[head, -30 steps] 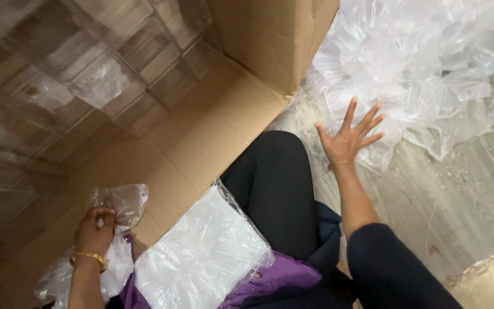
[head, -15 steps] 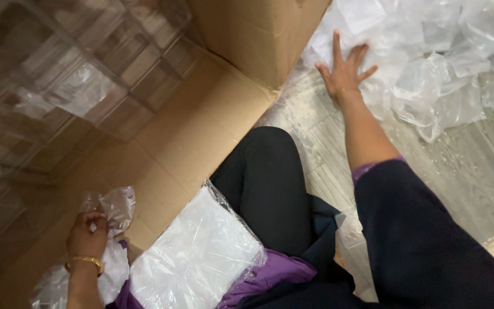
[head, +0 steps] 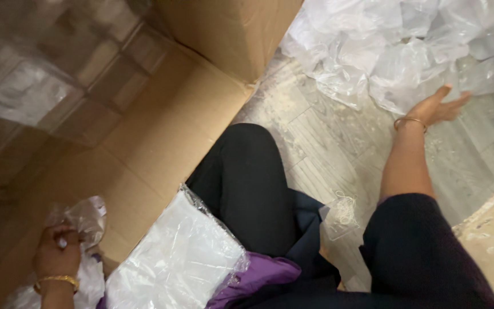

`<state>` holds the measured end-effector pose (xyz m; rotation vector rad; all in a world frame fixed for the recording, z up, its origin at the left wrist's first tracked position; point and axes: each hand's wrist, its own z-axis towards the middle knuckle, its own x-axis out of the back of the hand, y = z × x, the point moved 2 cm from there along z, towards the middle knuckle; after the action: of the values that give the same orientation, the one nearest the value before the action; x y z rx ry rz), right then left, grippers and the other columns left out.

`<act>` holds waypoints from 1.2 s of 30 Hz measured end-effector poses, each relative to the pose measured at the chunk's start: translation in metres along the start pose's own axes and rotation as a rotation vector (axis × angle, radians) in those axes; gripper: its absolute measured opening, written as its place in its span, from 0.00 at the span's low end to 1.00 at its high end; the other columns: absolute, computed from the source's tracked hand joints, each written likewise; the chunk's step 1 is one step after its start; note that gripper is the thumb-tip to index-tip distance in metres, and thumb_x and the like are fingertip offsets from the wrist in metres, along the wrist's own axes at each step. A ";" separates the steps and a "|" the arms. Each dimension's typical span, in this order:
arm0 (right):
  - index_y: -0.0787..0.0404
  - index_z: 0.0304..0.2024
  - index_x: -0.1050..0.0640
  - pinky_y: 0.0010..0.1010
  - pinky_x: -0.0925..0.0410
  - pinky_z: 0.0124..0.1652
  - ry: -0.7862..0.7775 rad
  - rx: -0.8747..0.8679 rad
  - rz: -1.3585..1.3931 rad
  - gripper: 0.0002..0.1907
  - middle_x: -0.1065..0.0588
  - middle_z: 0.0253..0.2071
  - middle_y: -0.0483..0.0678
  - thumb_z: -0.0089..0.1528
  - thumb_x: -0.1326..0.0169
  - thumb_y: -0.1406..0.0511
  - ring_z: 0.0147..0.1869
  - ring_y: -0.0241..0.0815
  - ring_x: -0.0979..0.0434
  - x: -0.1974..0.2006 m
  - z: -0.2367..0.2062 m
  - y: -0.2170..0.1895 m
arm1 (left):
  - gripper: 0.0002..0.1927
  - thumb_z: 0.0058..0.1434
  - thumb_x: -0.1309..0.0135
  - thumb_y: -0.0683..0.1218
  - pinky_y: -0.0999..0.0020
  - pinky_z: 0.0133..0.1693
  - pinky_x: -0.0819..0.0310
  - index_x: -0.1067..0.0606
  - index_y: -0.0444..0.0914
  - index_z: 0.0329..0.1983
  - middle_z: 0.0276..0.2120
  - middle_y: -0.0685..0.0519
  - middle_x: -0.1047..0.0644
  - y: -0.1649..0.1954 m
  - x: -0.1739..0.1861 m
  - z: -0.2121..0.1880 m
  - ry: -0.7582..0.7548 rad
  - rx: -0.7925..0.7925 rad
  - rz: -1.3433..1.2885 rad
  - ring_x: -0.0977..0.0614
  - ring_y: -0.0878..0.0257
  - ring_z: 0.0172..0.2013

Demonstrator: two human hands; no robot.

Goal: The person sits on the floor inside a large cardboard box and unwraps clear plastic storage boxes from white plastic wrapping one at a time, stacking the unwrapped boxes with the others and tossing the discarded wrapping aside.

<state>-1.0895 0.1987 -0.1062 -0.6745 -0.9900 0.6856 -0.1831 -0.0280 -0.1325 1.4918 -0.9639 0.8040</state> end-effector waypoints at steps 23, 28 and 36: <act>0.36 0.79 0.67 0.59 0.61 0.77 -0.763 -0.254 0.726 0.55 0.93 0.75 0.46 0.63 0.52 0.33 0.85 0.53 0.77 -0.199 -0.069 -0.139 | 0.10 0.69 0.46 0.50 0.53 0.45 0.24 0.24 0.39 0.46 0.38 0.45 0.19 0.030 -0.014 0.018 0.059 0.044 0.088 0.17 0.45 0.40; 0.46 0.78 0.69 0.57 0.64 0.77 -0.955 -0.285 0.842 0.58 0.72 0.84 0.51 0.64 0.51 0.34 0.87 0.56 0.69 -0.145 -0.086 -0.153 | 0.12 0.67 0.45 0.49 0.51 0.44 0.24 0.25 0.40 0.49 0.40 0.45 0.18 0.023 -0.005 0.016 0.033 0.072 0.056 0.17 0.44 0.40; 0.56 0.80 0.59 0.53 0.65 0.76 -0.870 0.743 -0.001 0.50 0.74 0.78 0.65 0.69 0.41 0.55 0.82 0.67 0.75 -0.042 -0.308 -0.155 | 0.08 0.65 0.47 0.47 0.51 0.43 0.23 0.27 0.40 0.44 0.38 0.46 0.18 -0.007 0.005 0.009 0.143 -0.034 -0.064 0.17 0.43 0.41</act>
<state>-0.7968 0.0138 -0.1282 0.3280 -1.3859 1.3001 -0.1747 -0.0370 -0.1324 1.4096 -0.8151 0.8322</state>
